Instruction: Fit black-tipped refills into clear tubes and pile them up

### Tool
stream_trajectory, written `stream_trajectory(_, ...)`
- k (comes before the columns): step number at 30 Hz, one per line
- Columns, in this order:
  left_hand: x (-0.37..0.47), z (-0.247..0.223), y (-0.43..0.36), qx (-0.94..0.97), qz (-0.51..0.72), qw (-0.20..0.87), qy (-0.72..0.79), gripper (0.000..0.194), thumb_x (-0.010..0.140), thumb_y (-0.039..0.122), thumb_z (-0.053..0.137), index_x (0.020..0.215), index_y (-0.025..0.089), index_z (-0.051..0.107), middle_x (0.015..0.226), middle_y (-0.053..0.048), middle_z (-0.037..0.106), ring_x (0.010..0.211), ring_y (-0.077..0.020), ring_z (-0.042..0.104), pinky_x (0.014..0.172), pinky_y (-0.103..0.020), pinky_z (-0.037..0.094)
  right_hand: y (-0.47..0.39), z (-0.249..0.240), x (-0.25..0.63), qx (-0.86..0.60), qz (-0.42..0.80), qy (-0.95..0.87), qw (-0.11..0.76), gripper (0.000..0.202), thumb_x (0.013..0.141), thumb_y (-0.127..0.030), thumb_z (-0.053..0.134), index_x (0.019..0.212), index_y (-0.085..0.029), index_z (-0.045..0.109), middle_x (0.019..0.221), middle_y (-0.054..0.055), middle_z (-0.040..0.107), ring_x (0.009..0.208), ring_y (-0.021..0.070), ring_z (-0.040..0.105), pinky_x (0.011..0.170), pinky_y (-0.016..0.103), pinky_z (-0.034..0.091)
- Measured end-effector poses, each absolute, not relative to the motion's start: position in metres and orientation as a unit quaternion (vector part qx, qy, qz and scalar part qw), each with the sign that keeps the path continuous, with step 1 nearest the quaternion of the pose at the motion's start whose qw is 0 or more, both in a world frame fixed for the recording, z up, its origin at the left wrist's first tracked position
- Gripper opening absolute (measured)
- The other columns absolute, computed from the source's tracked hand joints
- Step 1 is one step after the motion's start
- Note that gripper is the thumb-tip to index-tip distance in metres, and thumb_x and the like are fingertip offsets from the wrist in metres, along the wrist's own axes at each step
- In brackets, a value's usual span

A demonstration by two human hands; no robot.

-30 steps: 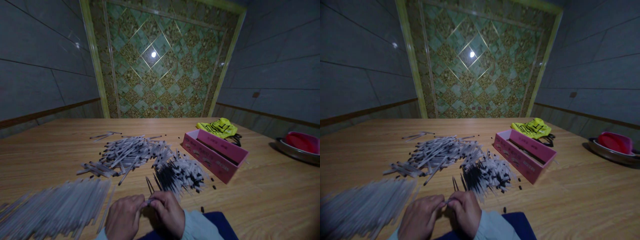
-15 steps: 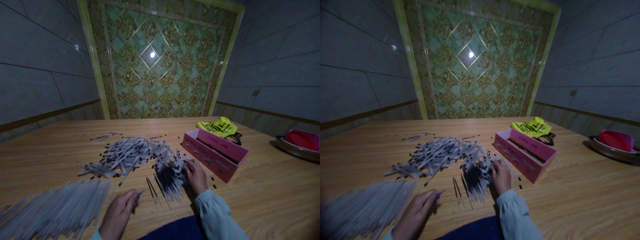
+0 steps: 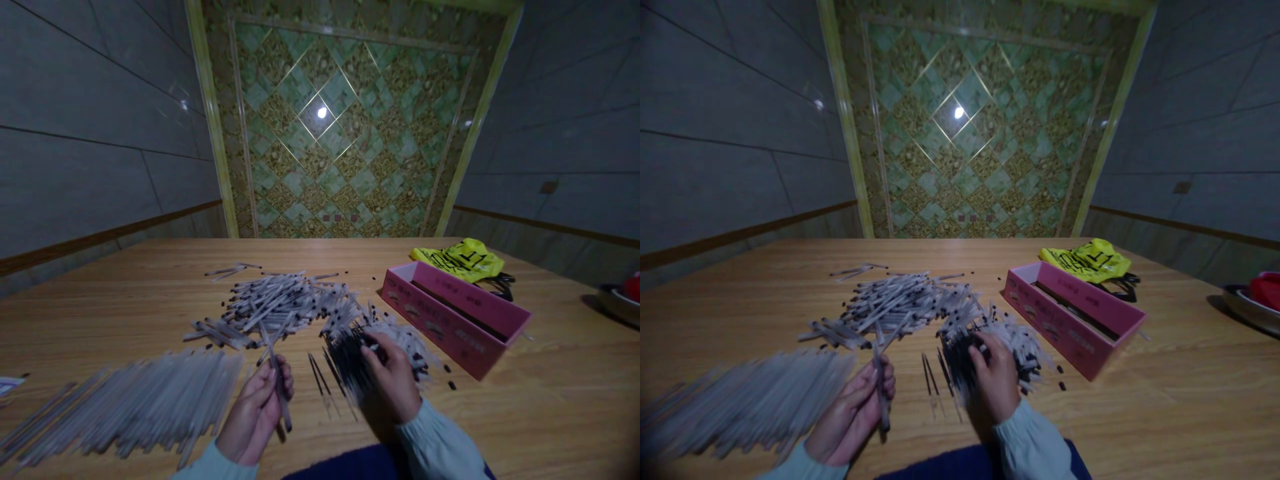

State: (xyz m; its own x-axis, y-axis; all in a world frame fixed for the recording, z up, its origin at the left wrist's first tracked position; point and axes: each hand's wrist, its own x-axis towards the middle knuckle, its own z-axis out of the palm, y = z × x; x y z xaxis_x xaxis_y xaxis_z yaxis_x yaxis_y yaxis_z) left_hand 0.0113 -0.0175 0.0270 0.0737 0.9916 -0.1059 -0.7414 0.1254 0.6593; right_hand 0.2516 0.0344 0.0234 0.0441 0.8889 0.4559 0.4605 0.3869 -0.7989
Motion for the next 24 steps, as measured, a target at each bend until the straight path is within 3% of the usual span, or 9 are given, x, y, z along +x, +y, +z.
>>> stream_trajectory(2, 0.011, 0.024, -0.016, 0.181, 0.639, 0.695, 0.276, 0.019, 0.074, 0.004, 0.056, 0.09, 0.015, 0.058, 0.086, -0.006, 0.064, 0.079, -0.0133, 0.062, 0.077, -0.027, 0.05, 0.019, 0.019, 0.226, -0.455, 0.403, -0.622, 0.494, 0.038, 0.075, -0.041, 0.06, 0.101, -0.014, 0.06, 0.086, 0.01, 0.064, 0.072, 0.0191, 0.06, 0.064, 0.032, 0.049)
stream_trajectory(4, 0.011, 0.023, -0.015, 0.15, 0.649, 0.691, 0.28, 0.021, 0.075, 0.0, 0.053, 0.089, 0.015, 0.057, 0.095, -0.01, 0.065, 0.088, -0.0169, 0.064, 0.082, -0.03, 0.05, 0.004, 0.012, 0.204, -0.389, 0.573, -0.578, 0.432, 0.049, 0.07, -0.05, 0.064, 0.097, -0.011, 0.058, 0.073, 0.007, 0.063, 0.048, 0.0126, 0.056, 0.045, 0.025, 0.044)
stream_trajectory(7, 0.012, 0.022, -0.016, 0.135, 0.655, 0.687, 0.285, 0.024, 0.074, -0.003, 0.05, 0.089, 0.015, 0.056, 0.103, -0.013, 0.065, 0.096, -0.0199, 0.063, 0.085, -0.031, 0.05, -0.011, 0.005, 0.184, -0.323, 0.688, -0.547, 0.35, 0.057, 0.07, -0.062, 0.057, 0.088, -0.007, 0.059, 0.064, 0.007, 0.063, 0.042, 0.0101, 0.055, 0.035, 0.017, 0.037)
stream_trajectory(14, 0.022, 0.018, -0.019, 0.162, 0.647, 0.684, 0.295, 0.022, 0.071, 0.003, 0.061, 0.087, 0.017, 0.055, 0.103, -0.011, 0.067, 0.103, -0.0219, 0.061, 0.09, -0.031, 0.048, -0.013, -0.007, 0.18, -0.302, 0.748, -0.505, 0.306, 0.064, 0.074, -0.066, 0.048, 0.071, -0.004, 0.064, 0.051, 0.006, 0.06, 0.031, 0.0062, 0.049, 0.027, 0.012, 0.03)
stream_trajectory(20, 0.026, 0.015, -0.021, 0.193, 0.647, 0.656, 0.337, 0.026, 0.067, 0.013, 0.07, 0.086, 0.018, 0.053, 0.094, -0.007, 0.07, 0.095, -0.0214, 0.065, 0.087, -0.033, 0.05, -0.014, -0.008, 0.179, -0.343, 0.724, -0.482, 0.354, 0.052, 0.068, -0.06, 0.061, 0.062, -0.008, 0.061, 0.047, 0.003, 0.058, 0.028, 0.0036, 0.042, 0.026, 0.013, 0.025)
stream_trajectory(24, 0.027, 0.013, -0.022, 0.184, 0.652, 0.639, 0.364, 0.03, 0.064, 0.014, 0.073, 0.086, 0.019, 0.052, 0.086, -0.005, 0.071, 0.088, -0.0209, 0.067, 0.084, -0.033, 0.051, -0.018, 0.001, 0.178, -0.396, 0.649, -0.509, 0.404, 0.047, 0.055, -0.053, 0.074, 0.062, -0.011, 0.056, 0.046, 0.0, 0.057, 0.033, 0.0043, 0.043, 0.032, 0.015, 0.028)
